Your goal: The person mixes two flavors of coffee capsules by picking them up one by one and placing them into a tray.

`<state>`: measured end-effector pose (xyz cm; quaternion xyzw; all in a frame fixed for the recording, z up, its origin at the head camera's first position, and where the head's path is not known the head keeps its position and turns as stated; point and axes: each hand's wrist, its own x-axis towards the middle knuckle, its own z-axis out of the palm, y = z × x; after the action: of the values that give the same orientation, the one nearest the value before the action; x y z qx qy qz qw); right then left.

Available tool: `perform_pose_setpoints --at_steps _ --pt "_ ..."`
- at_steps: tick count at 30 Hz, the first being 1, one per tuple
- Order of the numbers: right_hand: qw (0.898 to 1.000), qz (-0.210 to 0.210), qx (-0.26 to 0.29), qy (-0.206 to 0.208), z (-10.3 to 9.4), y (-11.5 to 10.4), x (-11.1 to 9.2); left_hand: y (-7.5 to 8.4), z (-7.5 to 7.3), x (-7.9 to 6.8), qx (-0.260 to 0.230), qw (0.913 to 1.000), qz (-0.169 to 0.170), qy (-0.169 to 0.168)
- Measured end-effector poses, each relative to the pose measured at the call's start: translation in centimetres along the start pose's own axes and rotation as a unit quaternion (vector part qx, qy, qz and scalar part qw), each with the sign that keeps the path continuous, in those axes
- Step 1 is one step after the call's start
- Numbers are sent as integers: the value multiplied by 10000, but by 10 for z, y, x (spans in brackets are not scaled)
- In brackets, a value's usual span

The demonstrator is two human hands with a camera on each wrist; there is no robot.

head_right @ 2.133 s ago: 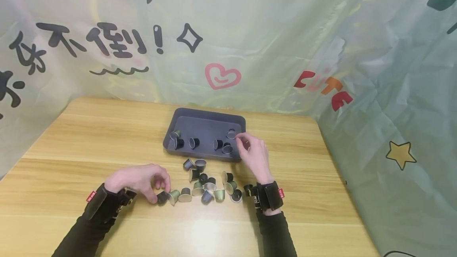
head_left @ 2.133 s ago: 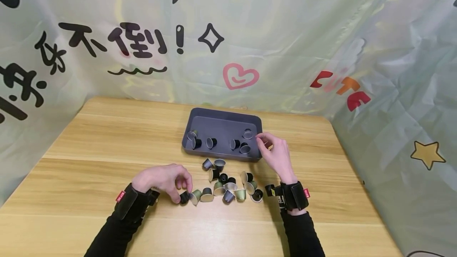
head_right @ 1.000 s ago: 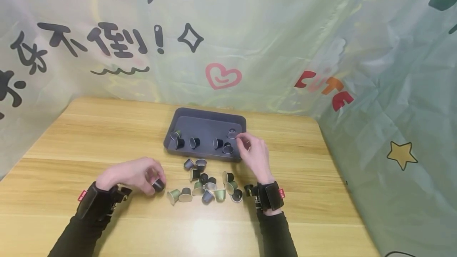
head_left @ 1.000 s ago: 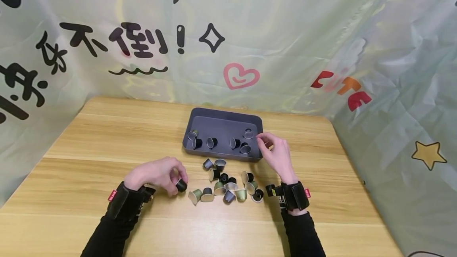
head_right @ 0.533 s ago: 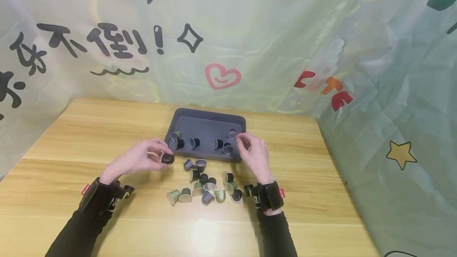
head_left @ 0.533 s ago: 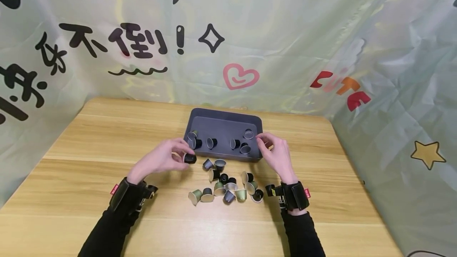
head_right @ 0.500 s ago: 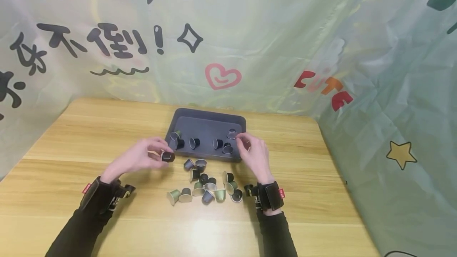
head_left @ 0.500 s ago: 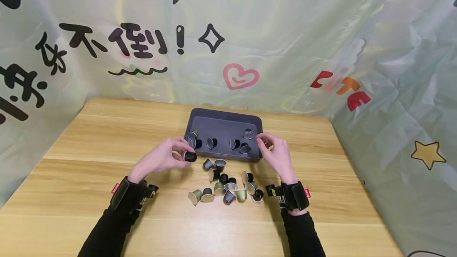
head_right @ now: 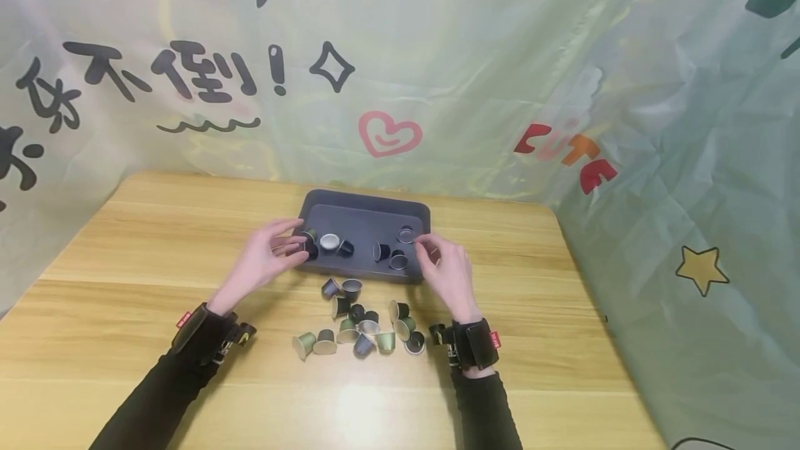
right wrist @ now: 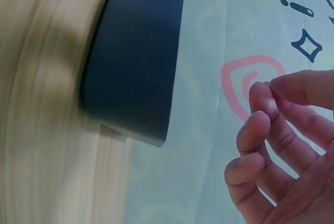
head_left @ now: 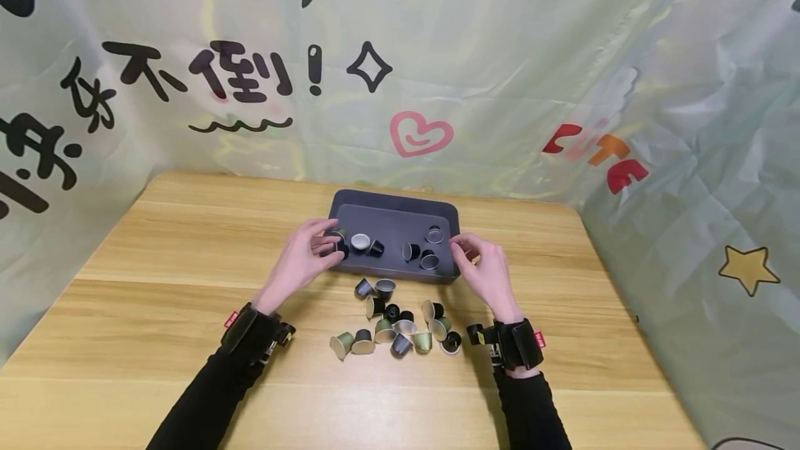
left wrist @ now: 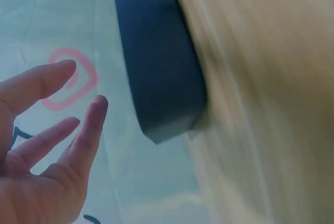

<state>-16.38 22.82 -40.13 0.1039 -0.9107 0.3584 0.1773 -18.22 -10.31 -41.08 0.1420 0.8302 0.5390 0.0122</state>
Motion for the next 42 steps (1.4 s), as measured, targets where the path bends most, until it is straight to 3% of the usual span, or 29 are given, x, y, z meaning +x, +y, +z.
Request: perform_pose_setpoints --at_steps 4,8,13,22,29,42 --pt "9998 -93 -37 -144 -7 4 -7 -6 -5 -7 73 9997 86 220" --pt "9960 -269 -191 -831 -17 11 -19 -12 -11 -14 136 9987 244 421" --pt "9807 -370 -192 -1909 -27 18 -39 -18 -15 -19 270 9979 324 482" --pt "9547 -355 170 -2948 -31 18 -59 -18 -17 -21 413 9982 275 349" --pt "9468 -362 154 -3194 -31 13 -70 -20 -18 -22 424 9981 291 350" --pt "9454 -481 -250 -3213 -23 12 -78 -20 -20 -24 411 9980 336 351"
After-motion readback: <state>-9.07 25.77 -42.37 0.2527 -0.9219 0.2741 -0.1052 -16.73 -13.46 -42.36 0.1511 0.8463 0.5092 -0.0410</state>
